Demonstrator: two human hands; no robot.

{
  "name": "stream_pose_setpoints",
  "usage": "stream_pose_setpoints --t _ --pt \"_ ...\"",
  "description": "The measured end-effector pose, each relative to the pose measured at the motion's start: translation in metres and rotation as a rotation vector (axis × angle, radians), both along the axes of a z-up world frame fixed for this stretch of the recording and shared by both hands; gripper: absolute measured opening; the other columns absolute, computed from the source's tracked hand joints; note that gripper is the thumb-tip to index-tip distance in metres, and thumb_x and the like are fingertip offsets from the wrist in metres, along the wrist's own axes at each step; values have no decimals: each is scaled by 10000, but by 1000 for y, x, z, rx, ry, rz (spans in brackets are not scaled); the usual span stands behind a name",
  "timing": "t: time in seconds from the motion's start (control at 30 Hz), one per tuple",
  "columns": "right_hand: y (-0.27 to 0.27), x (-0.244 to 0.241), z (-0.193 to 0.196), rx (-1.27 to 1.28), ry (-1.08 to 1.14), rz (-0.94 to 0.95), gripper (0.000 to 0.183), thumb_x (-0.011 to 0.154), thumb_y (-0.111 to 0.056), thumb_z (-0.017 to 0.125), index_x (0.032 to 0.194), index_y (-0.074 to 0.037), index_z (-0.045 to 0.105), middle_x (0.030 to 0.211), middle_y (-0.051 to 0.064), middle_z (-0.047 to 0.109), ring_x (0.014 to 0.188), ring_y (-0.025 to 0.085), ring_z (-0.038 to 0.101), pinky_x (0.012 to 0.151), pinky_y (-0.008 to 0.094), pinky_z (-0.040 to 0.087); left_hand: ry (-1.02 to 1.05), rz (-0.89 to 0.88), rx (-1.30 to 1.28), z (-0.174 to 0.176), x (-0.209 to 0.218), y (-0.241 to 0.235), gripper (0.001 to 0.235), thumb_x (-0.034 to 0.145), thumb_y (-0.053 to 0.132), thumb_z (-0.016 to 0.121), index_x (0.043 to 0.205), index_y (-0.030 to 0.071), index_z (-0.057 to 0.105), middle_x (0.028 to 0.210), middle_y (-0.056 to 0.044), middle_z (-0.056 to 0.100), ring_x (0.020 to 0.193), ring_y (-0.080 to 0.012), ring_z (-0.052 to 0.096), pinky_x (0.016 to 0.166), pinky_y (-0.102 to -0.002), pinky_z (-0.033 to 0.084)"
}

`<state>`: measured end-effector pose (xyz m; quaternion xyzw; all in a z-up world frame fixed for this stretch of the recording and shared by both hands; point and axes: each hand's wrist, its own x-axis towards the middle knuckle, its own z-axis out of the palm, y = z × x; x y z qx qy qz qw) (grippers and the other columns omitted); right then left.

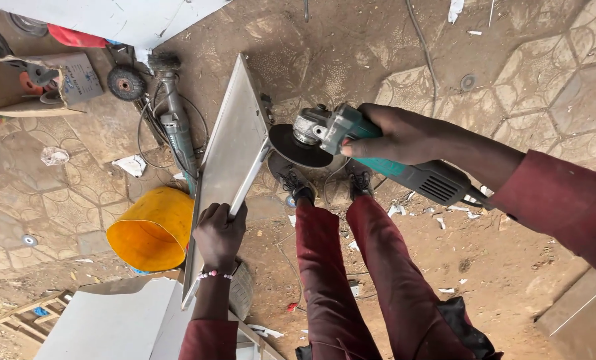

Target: Using an angle grinder to trim and smooth the edges of a metal frame on a fabrication floor.

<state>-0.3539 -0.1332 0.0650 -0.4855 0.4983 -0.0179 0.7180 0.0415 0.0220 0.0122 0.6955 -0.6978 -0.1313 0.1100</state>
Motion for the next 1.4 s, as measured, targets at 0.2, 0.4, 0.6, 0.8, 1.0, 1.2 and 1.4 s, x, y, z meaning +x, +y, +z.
stream_pose_setpoints --t 0.2,0.4,0.6,0.8,1.0,1.2,1.4 --pt "2 9 11 -28 23 -9 492 904 -406 748 1139 -5 588 832 102 546 764 283 612 639 432 473 -2 9 25 -9 1 8 368 771 232 812 576 131 516 565 -59 489 557 -322 612 487 -364 501" --pt "18 1 19 -23 60 -71 494 875 -379 797 1111 -3 580 797 126 588 714 302 651 608 432 500 27 10 59 -13 -7 16 380 749 198 796 540 157 482 530 -18 456 507 -285 587 466 -331 486" --pt "50 -30 -16 83 113 -202 403 904 -298 750 1120 8 603 781 149 607 735 319 706 625 439 527 22 68 20 -17 -8 3 424 781 252 819 538 178 479 534 -3 459 502 -256 587 469 -300 486" --pt "16 9 11 2 28 -196 428 890 -334 763 1113 -6 603 809 121 568 774 286 635 643 433 478 70 62 35 -5 -10 -7 435 819 212 798 544 141 469 540 -44 451 503 -307 573 457 -311 462" --pt "21 20 1 -22 -9 -189 437 897 -333 773 1128 -4 602 817 124 558 773 298 620 639 437 465 39 45 34 2 -7 -7 427 821 216 813 552 121 496 543 -57 466 511 -318 579 453 -320 464" --pt "41 5 9 30 100 -76 537 847 -373 802 1162 11 595 838 185 619 795 364 673 671 474 493 76 121 66 1 -6 -9 450 838 232 808 544 122 485 541 -53 470 504 -331 579 468 -326 464" --pt "65 -5 29 130 191 -254 460 854 -351 789 1112 -11 620 825 152 615 827 301 678 688 444 496 133 277 95 16 -15 -50 438 864 316 786 600 49 560 614 -159 531 608 -450 603 479 -404 450"
